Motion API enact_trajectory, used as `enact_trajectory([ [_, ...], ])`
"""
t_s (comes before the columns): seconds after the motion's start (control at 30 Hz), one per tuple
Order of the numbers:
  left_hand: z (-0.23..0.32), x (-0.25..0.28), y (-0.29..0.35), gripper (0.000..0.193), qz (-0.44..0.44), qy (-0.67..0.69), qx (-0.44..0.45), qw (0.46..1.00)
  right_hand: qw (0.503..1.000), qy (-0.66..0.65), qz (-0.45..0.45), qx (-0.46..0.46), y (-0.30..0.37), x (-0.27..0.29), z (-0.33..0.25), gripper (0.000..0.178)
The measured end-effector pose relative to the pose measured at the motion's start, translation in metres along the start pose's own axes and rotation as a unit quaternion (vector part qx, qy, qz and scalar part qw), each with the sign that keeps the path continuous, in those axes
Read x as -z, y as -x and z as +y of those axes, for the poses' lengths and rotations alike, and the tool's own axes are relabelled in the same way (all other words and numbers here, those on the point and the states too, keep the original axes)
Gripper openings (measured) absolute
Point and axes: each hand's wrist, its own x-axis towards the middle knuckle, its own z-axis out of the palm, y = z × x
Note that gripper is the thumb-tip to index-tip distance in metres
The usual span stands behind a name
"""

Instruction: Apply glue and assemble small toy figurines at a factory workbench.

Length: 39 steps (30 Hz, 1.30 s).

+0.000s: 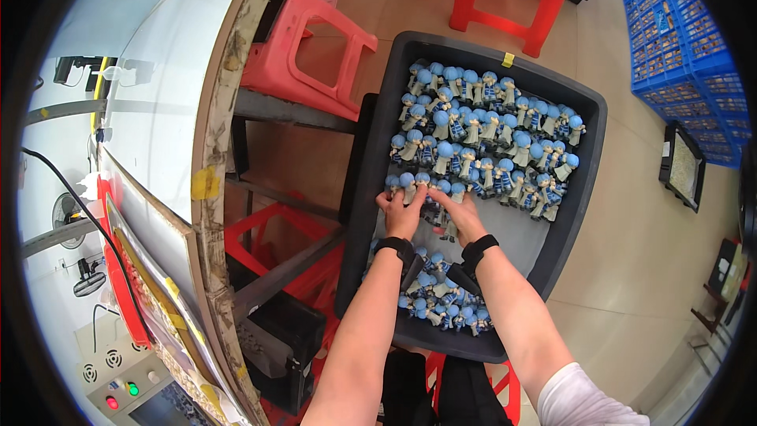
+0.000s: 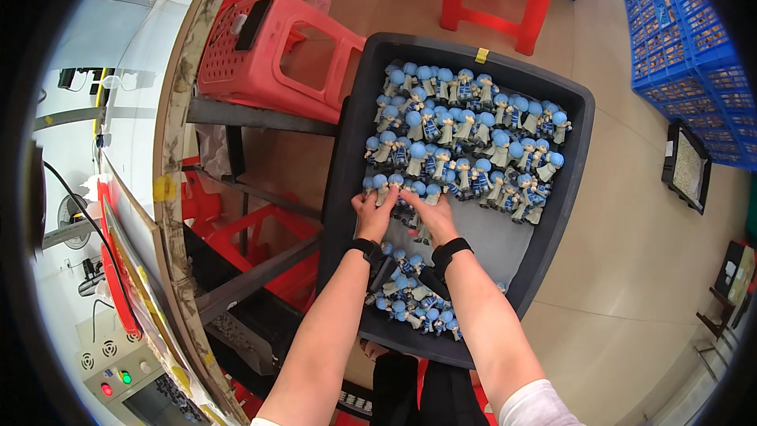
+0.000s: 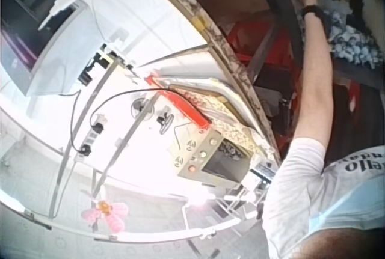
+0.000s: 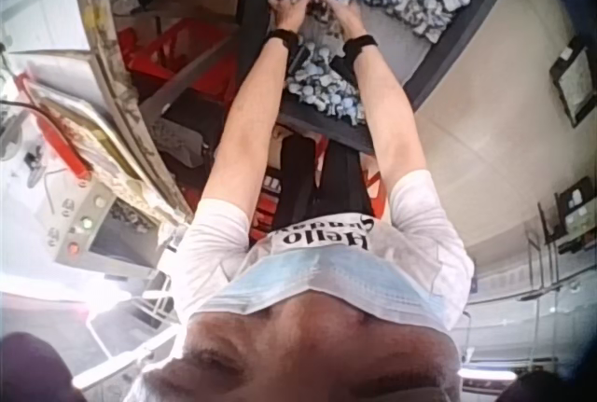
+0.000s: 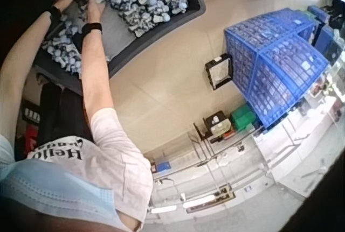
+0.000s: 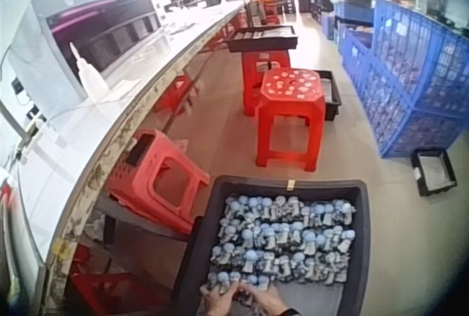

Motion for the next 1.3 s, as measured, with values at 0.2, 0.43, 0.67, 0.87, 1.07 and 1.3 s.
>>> enact_trajectory([
  [0.2, -0.006, -0.005, -0.002, 0.056, 0.008, 0.027, -0.075, 0.997, 1.000, -0.018, 0.019, 0.001, -0.003, 0.004, 0.003, 0.068],
  [0.43, -0.011, 0.001, -0.004, 0.060, -0.018, 0.045, -0.034, 0.998, 0.995, -0.053, -0.083, -0.031, -0.004, 0.007, 0.005, 0.056],
  [0.67, -0.013, -0.004, 0.016, 0.054, -0.022, 0.075, -0.063, 0.995, 0.996, -0.058, -0.072, 0.006, 0.007, 0.018, 0.023, 0.049],
  [0.87, -0.020, -0.011, 0.069, 0.045, 0.010, 0.115, -0.143, 0.983, 0.992, -0.109, -0.040, 0.045, 0.059, 0.027, 0.039, 0.040],
  [1.07, 0.018, 0.034, 0.185, 0.043, 0.027, 0.142, -0.238, 0.960, 0.983, -0.049, -0.050, 0.172, 0.170, 0.036, 0.033, 0.038],
  [1.3, 0.042, 0.135, 0.343, 0.046, 0.132, 0.245, -0.293, 0.915, 0.952, 0.023, -0.154, 0.262, 0.325, 0.005, 0.011, 0.046],
])
